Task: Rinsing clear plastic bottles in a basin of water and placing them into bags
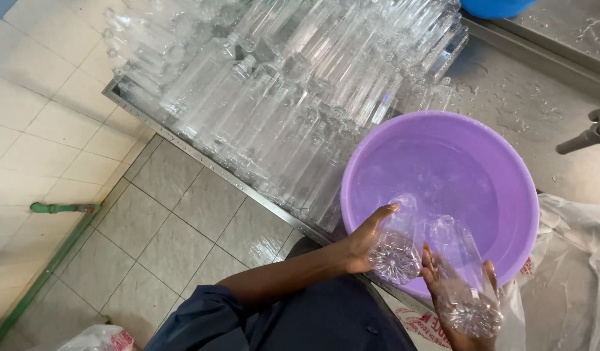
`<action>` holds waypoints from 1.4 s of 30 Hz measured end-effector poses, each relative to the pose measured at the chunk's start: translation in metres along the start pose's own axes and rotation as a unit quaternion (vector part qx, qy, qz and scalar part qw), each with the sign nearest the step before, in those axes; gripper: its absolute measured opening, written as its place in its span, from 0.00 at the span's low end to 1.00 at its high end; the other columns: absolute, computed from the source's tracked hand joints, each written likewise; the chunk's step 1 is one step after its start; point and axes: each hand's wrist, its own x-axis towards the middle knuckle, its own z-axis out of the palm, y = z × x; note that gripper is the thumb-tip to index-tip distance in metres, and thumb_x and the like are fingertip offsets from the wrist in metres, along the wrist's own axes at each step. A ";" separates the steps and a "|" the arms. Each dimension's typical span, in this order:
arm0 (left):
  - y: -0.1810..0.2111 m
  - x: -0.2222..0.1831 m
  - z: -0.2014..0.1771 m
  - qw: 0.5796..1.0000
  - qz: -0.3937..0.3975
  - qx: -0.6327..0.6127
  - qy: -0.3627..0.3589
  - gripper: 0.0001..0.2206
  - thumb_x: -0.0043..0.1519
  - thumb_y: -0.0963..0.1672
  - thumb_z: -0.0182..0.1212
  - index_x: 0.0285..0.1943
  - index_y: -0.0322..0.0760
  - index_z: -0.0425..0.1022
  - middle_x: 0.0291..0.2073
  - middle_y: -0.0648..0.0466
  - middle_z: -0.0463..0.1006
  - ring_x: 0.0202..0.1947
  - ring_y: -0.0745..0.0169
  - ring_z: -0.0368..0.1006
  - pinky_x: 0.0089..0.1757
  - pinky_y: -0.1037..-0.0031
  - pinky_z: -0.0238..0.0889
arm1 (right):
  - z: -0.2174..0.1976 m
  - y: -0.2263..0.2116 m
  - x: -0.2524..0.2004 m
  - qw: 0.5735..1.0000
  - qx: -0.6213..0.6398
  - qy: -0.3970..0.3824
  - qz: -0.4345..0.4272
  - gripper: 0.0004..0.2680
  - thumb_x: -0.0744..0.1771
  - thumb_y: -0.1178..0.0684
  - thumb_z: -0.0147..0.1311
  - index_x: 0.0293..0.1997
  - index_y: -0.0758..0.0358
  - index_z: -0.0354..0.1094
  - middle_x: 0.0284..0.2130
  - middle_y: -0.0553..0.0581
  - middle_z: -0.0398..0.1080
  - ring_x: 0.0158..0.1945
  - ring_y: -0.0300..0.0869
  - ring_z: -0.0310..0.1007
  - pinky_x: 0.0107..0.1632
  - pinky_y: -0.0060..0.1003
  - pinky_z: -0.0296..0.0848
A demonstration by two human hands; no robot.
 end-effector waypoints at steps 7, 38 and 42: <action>0.001 0.006 -0.012 0.993 -0.056 -0.089 0.055 0.49 0.51 0.67 0.72 0.77 0.48 0.62 0.62 0.46 0.73 0.59 0.50 0.76 0.58 0.55 0.74 | -0.049 -0.019 0.023 0.983 0.147 0.107 0.007 0.40 0.69 0.38 0.77 0.83 0.65 0.46 0.76 0.81 0.56 0.73 0.70 0.65 0.64 0.68 0.79; 0.628 0.010 -0.234 0.417 0.364 0.687 0.471 0.52 0.66 0.62 0.74 0.88 0.42 0.40 0.75 0.28 0.61 0.74 0.26 0.58 0.65 0.43 0.57 | 0.252 0.097 0.512 0.654 -0.724 0.097 -0.197 0.47 0.61 0.23 0.59 0.80 0.77 0.46 0.30 0.55 0.72 0.24 0.35 0.51 0.39 0.44 0.60; 0.623 0.009 -0.235 0.427 0.433 0.680 0.410 0.49 0.68 0.60 0.74 0.87 0.35 0.46 0.77 0.28 0.62 0.74 0.25 0.60 0.67 0.44 0.54 | 0.227 0.081 0.428 0.622 -0.739 0.069 -0.249 0.40 0.64 0.26 0.55 0.81 0.62 0.49 0.69 0.62 0.68 0.63 0.49 0.76 0.61 0.46 0.74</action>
